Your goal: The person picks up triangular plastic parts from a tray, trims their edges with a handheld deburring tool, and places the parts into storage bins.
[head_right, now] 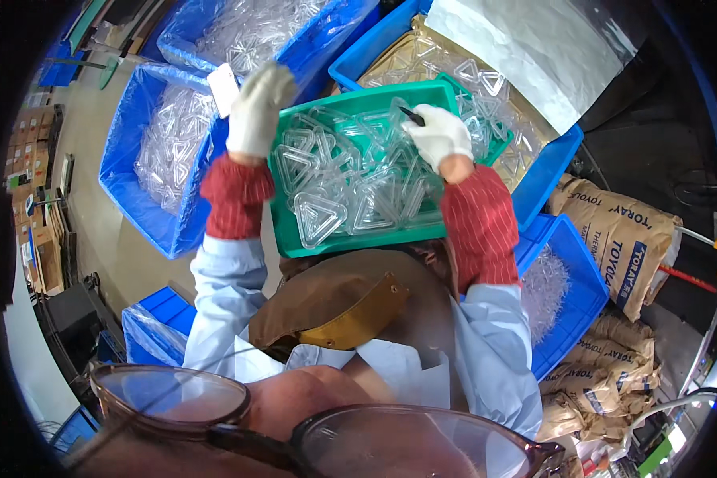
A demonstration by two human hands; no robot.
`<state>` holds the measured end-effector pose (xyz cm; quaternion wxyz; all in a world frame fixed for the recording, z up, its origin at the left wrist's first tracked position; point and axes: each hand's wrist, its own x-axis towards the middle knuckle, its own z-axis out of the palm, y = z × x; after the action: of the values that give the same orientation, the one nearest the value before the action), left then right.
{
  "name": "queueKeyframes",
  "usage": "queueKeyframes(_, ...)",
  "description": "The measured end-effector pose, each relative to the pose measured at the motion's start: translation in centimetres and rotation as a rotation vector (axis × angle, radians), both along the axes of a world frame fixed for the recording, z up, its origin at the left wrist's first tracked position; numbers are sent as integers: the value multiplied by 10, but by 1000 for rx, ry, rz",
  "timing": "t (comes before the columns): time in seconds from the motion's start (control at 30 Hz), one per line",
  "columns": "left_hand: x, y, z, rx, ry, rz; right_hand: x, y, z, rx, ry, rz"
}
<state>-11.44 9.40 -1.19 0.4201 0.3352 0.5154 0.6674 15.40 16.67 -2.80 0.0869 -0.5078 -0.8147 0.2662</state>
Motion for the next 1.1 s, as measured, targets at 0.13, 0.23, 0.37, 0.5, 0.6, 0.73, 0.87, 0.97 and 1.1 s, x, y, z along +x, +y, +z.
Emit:
queueKeyframes(0.13,53,-52,6,-137,-82,-131,6,-29,41,-347,581,-81)
queueKeyframes(0.23,93,-71,5,-251,-510,-145,0,-43,43,-345,676,-58)
queueKeyframes(0.37,90,-72,-6,-384,-1005,-587,1,-42,31,-259,798,426)
queueKeyframes(0.5,103,-77,-1,-287,-674,-345,-7,-48,56,-92,749,458)
queueKeyframes(0.6,103,-79,5,-234,-439,-134,9,-52,51,-170,684,220)
queueKeyframes(0.73,102,-78,9,-202,-190,92,11,-65,38,-250,859,308)
queueKeyframes(0.87,103,-79,13,-193,-211,120,6,-77,26,-191,841,330)
queueKeyframes(0.97,101,-80,9,-204,-199,104,4,-79,23,-180,844,346)
queueKeyframes(1.1,102,-80,2,-207,-227,78,0,-79,23,-13,817,395)
